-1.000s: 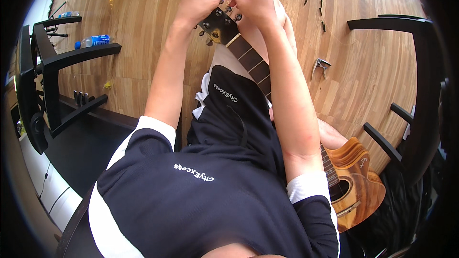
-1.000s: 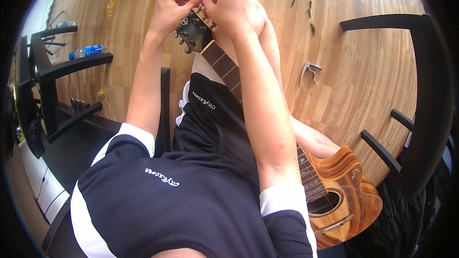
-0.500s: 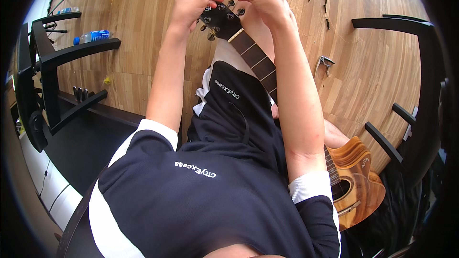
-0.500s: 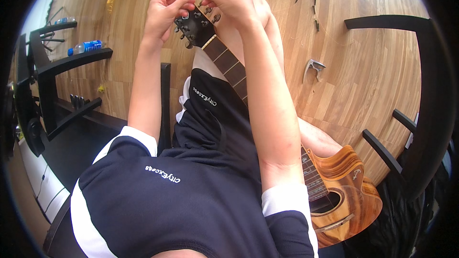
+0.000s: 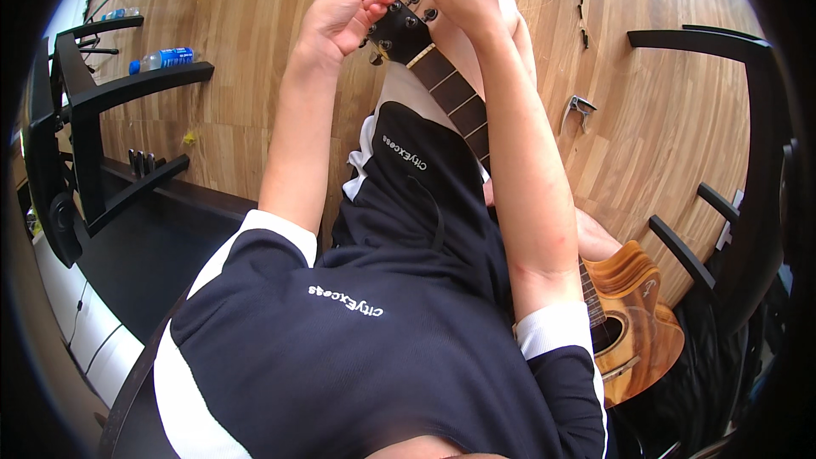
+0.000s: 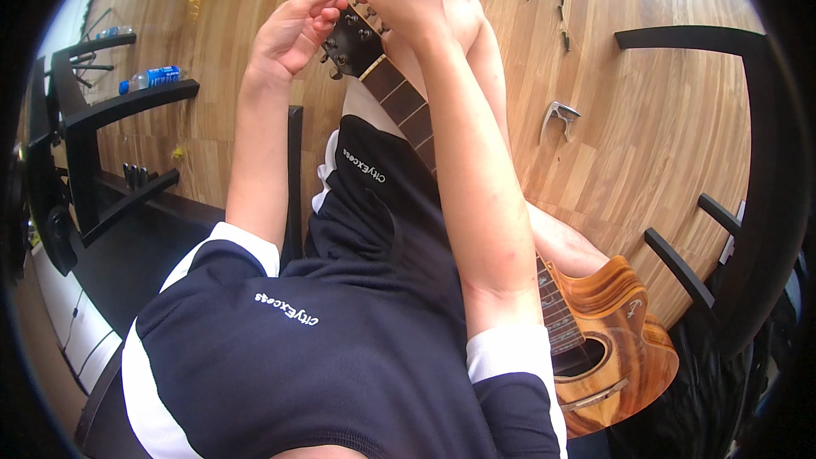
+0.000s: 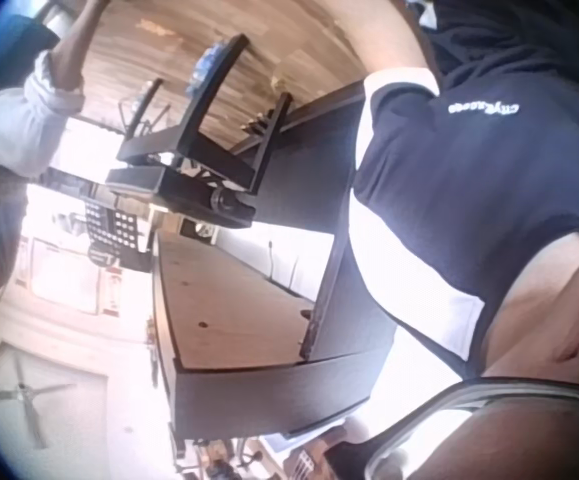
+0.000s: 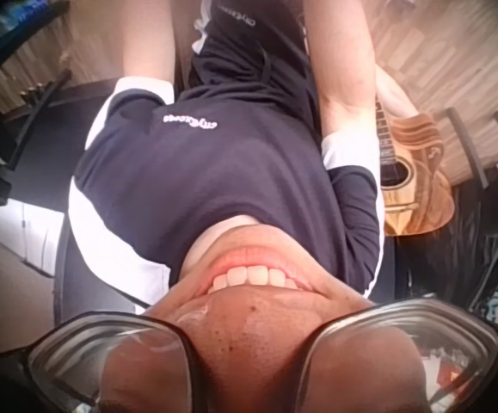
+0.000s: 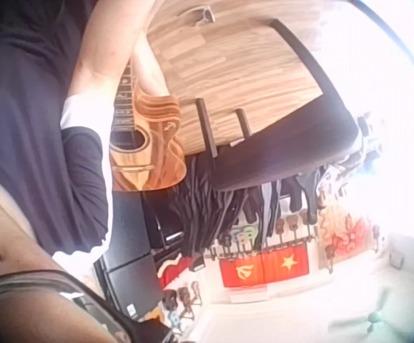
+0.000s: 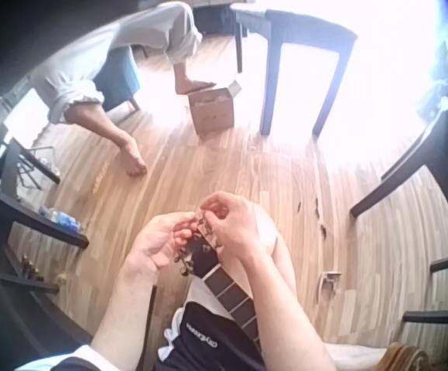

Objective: The person strings an acoustic guitar by hand, threading each string through the soundhole and securing it at the bridge, then winding the strings onto the tuning pegs at the headstock.

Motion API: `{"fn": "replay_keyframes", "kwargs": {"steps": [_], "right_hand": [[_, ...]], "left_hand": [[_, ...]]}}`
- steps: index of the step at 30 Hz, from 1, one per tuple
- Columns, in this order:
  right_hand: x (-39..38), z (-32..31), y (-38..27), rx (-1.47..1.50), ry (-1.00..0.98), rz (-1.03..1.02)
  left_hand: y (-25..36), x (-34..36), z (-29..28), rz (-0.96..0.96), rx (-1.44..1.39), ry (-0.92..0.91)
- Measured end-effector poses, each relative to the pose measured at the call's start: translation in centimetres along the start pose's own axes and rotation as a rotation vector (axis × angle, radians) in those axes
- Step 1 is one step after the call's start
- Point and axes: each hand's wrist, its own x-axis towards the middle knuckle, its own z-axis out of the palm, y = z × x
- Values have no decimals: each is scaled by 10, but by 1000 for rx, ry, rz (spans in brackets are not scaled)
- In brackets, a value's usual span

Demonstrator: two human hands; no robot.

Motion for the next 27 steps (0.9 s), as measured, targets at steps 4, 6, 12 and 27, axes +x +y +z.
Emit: {"fn": "replay_keyframes", "kwargs": {"steps": [4,6,12,27], "right_hand": [[-5,-8,-27,-13,-187,192],[-7,-10,-32,-116,-253,225],[-4,4,-1,-281,-253,-15],[-5,13,-3,-416,-194,-101]], "left_hand": [[3,-8,-7,12,187,43],[5,-10,-15,3,372,44],[-2,-7,-16,12,870,118],[-23,1,-18,51,870,225]]}}
